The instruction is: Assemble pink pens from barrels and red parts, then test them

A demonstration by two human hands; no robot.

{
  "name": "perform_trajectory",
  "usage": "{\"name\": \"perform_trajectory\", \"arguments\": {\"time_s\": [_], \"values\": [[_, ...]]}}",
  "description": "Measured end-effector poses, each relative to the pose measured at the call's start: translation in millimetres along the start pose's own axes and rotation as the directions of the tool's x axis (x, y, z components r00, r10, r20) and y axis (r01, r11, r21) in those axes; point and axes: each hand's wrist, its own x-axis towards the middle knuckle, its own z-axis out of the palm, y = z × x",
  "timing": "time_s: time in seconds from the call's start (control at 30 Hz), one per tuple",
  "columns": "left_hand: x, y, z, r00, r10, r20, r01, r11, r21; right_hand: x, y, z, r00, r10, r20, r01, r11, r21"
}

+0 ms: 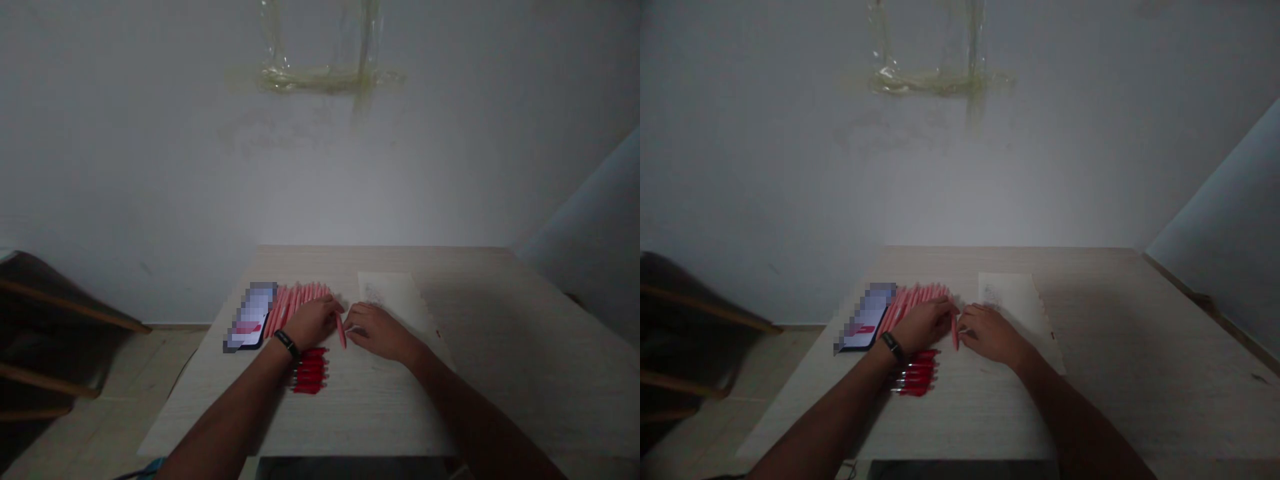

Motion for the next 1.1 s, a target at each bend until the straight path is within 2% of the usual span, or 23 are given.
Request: {"name": "perform_trajectory", "arguments": {"time_s": [0.27,0.47,0.63,0.97,1.1], "values": [[0.0,2.2,-1.6,1.000,0.014,0.004,-0.014,1.000,0.001,-0.3,-4.4,1.6,0.999,-0.036,0.034,0.034,0.997,0.064],[-0.3,2.7,-2.9,0.999,-0.039,0.014,0.038,0.998,0.040,-1.0,-12.3,1.0,0.996,-0.054,0.074,0.052,0.998,0.040],[-1.4,0.6,-3.4,0.997,-0.079,-0.023,0.080,0.997,0.024,-0.6,-13.3,0.7,0.997,-0.034,0.074,0.031,0.999,0.038],[0.0,4.5,-2.1,0.996,-0.066,-0.057,0.063,0.997,-0.052,-0.3,-7.9,-0.1,0.995,0.070,-0.063,-0.070,0.997,0.011],[-0.6,5.6,-1.7,0.994,-0.079,-0.071,0.073,0.993,-0.089,1.0,-4.2,6.1,0.978,0.155,-0.143,-0.163,0.986,-0.043]]}}
